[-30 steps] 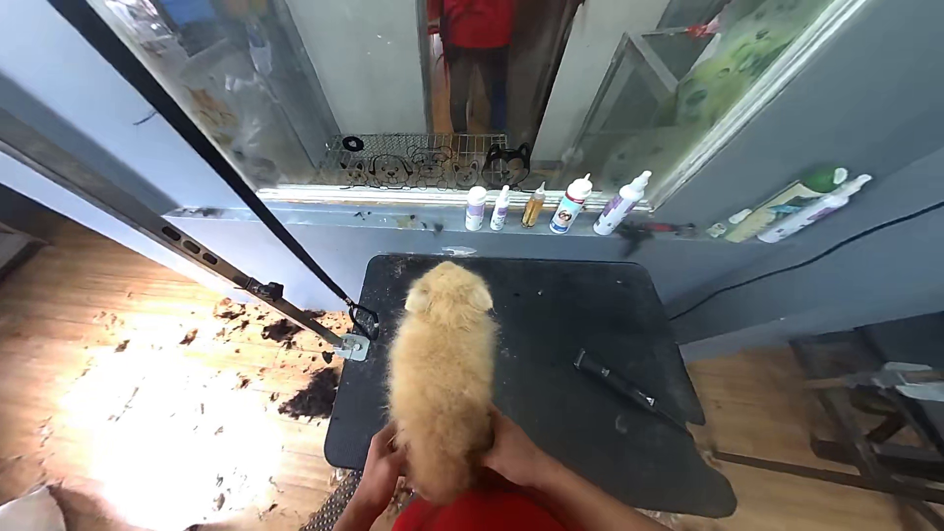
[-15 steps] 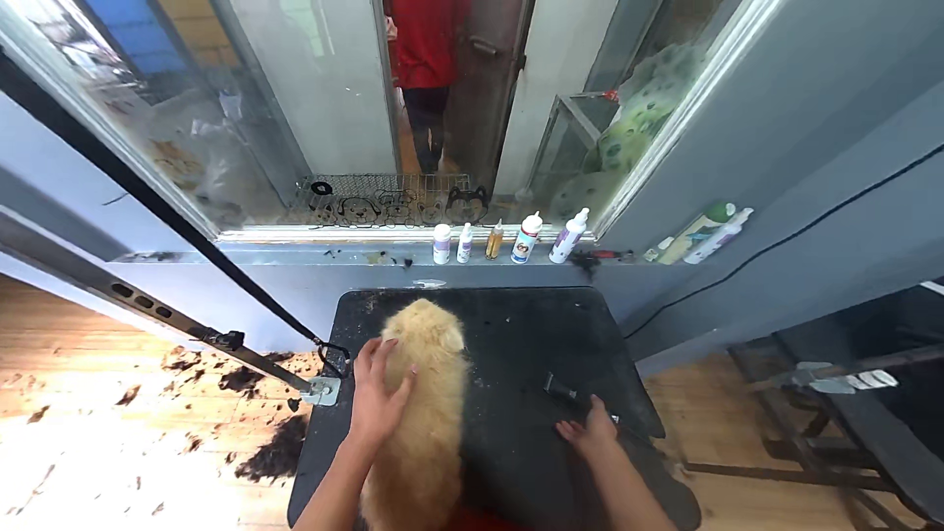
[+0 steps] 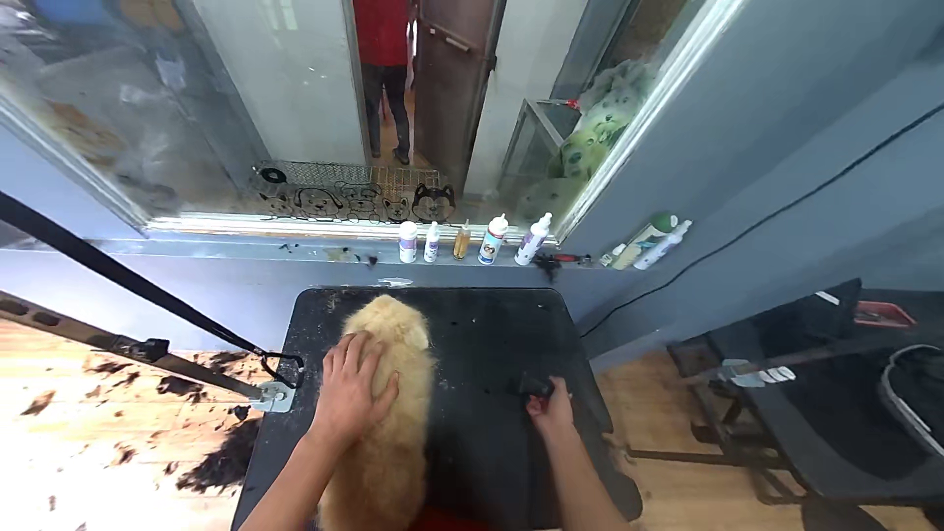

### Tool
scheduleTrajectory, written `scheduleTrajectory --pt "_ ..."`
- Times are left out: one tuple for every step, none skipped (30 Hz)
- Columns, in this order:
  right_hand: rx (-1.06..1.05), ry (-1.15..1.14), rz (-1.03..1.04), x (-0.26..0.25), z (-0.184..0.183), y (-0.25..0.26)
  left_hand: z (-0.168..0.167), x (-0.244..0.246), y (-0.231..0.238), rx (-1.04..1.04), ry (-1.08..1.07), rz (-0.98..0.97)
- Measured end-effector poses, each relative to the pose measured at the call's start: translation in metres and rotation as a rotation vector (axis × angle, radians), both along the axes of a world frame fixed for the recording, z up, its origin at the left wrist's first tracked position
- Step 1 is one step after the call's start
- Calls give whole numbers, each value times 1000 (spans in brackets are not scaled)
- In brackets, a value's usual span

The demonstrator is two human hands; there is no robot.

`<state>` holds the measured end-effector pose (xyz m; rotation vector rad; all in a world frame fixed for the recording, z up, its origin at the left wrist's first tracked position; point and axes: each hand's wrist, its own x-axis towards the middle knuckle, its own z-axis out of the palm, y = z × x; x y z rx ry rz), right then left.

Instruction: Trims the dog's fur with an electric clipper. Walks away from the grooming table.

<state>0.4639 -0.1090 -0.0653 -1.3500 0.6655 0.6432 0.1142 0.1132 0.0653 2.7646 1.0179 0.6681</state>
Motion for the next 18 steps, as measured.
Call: scheduleTrajectory --pt "115 -16 -8 -9 20 3 0 2 2 -20 32 -30" --pt "272 -36 -19 -17 40 2 -2 5 4 -55 85 -61" --pt "413 -58 -41 -25 58 5 -4 7 5 -94 135 -85" --pt "547 -76 -57 -30 74 9 -8 9 5 -117 162 -102" --pt "690 -85 -76 -35 86 12 -11 10 4 -116 155 -114" --pt "831 -80 -78 -37 97 15 -14 10 3 -108 133 -123" --pt "974 -47 -77 -39 105 17 -16 10 2 -101 105 -132" --pt "1098 -2 -65 -41 111 19 -17 10 0 -96 81 -141" --pt "1183 41 -55 -42 117 20 -18 10 -1 -94 64 -146" --pt "1232 73 -49 -43 121 21 -19 9 -2 -92 51 -148" --pt "1254 98 -48 -43 125 22 -19 9 -3 -88 41 -149" --pt "1250 107 -50 -44 130 24 -20 8 -3 -86 32 -150" --pt "1233 94 -46 -46 137 26 -20 8 -4 -87 24 -149" --pt "1209 60 -28 -49 144 29 -20 8 -4 -92 18 -147" --pt "1181 14 6 -52 151 32 -20 7 -4 -105 12 -144" --pt "1152 -34 48 -55 158 37 -19 7 -4 -126 5 -141" --pt "1119 -80 90 -60 166 42 -17 6 -4 -156 -3 -138" --pt "1070 -128 136 -66 176 48 -16 5 -5 -172 -16 -132"
